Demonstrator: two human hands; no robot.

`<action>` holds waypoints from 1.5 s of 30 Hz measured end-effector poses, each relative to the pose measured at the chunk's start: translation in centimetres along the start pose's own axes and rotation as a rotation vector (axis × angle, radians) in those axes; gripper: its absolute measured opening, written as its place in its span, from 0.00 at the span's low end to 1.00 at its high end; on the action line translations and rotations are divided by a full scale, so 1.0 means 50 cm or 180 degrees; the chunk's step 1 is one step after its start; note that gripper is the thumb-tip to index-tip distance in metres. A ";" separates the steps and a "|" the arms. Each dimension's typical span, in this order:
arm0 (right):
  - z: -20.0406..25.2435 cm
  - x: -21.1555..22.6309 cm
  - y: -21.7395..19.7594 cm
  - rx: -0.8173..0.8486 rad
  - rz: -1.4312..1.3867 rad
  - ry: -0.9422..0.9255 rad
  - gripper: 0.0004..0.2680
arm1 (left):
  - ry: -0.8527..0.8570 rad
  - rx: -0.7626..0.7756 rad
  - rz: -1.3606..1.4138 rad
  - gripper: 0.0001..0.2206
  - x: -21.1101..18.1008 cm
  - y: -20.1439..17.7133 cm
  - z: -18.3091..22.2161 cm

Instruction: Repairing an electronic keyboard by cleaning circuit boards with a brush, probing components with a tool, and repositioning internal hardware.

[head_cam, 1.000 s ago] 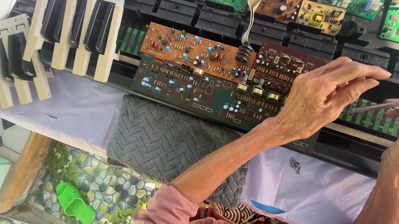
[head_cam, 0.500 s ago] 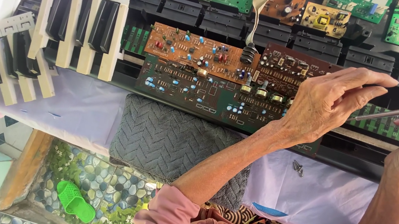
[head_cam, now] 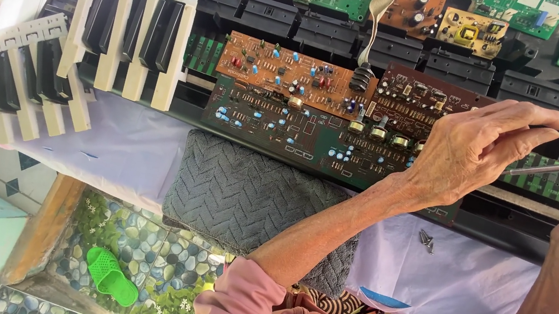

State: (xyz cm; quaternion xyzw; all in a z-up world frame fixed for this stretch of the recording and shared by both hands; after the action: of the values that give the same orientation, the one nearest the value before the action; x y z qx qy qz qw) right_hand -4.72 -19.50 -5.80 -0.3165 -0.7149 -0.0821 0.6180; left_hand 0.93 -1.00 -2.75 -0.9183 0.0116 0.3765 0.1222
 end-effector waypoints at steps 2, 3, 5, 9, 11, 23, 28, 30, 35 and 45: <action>0.000 0.001 0.002 -0.0040 0.0001 0.0042 0.13 | -0.0052 0.0050 0.0003 0.08 -0.001 -0.001 0.001; 0.000 0.002 0.002 -0.0079 0.0000 0.0083 0.13 | -0.0104 0.0100 0.0004 0.08 -0.001 -0.001 0.001; -0.001 0.008 0.006 -0.0100 0.0014 0.0127 0.12 | -0.0107 0.0102 0.0022 0.08 -0.002 -0.002 0.002; 0.000 0.011 0.010 -0.0083 -0.0062 0.0041 0.13 | -0.0118 0.0140 0.0086 0.09 -0.001 -0.003 0.003; 0.006 0.029 0.014 -0.0064 -0.0076 -0.0014 0.13 | -0.0122 0.0159 0.0080 0.09 -0.003 -0.005 0.001; 0.010 0.059 0.035 -0.0217 -0.0617 0.0301 0.09 | -0.0062 0.0128 0.0136 0.08 -0.012 -0.011 -0.004; 0.017 0.064 0.039 -0.0218 -0.0706 0.0155 0.08 | -0.0006 0.0104 0.0129 0.07 -0.015 -0.014 -0.006; 0.019 0.063 0.037 -0.0182 -0.0679 0.0124 0.08 | -0.0063 0.0147 0.0152 0.08 -0.017 -0.013 -0.006; 0.004 0.064 0.038 -0.0605 -0.0821 -0.0054 0.11 | 0.0106 0.0212 0.0119 0.09 0.001 -0.020 -0.015; 0.013 0.172 0.031 -0.0522 -0.0974 -0.0577 0.12 | -0.0248 -0.0505 0.0657 0.08 -0.046 -0.102 -0.069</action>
State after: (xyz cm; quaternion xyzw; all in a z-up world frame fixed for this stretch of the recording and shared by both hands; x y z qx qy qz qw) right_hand -4.69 -14.93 1.68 -0.2594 -0.7984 -0.2042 0.5036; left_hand 2.22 2.98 2.32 -0.9036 0.0714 0.4222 0.0102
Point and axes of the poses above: each hand's wrist, its own z-axis away from the middle knuckle, its own y-axis out of the palm, x = y × z, the point moved 1 cm from there along -z, towards the middle knuckle, and after that the axes turned 12 degrees about y, right-handed, at the moved point
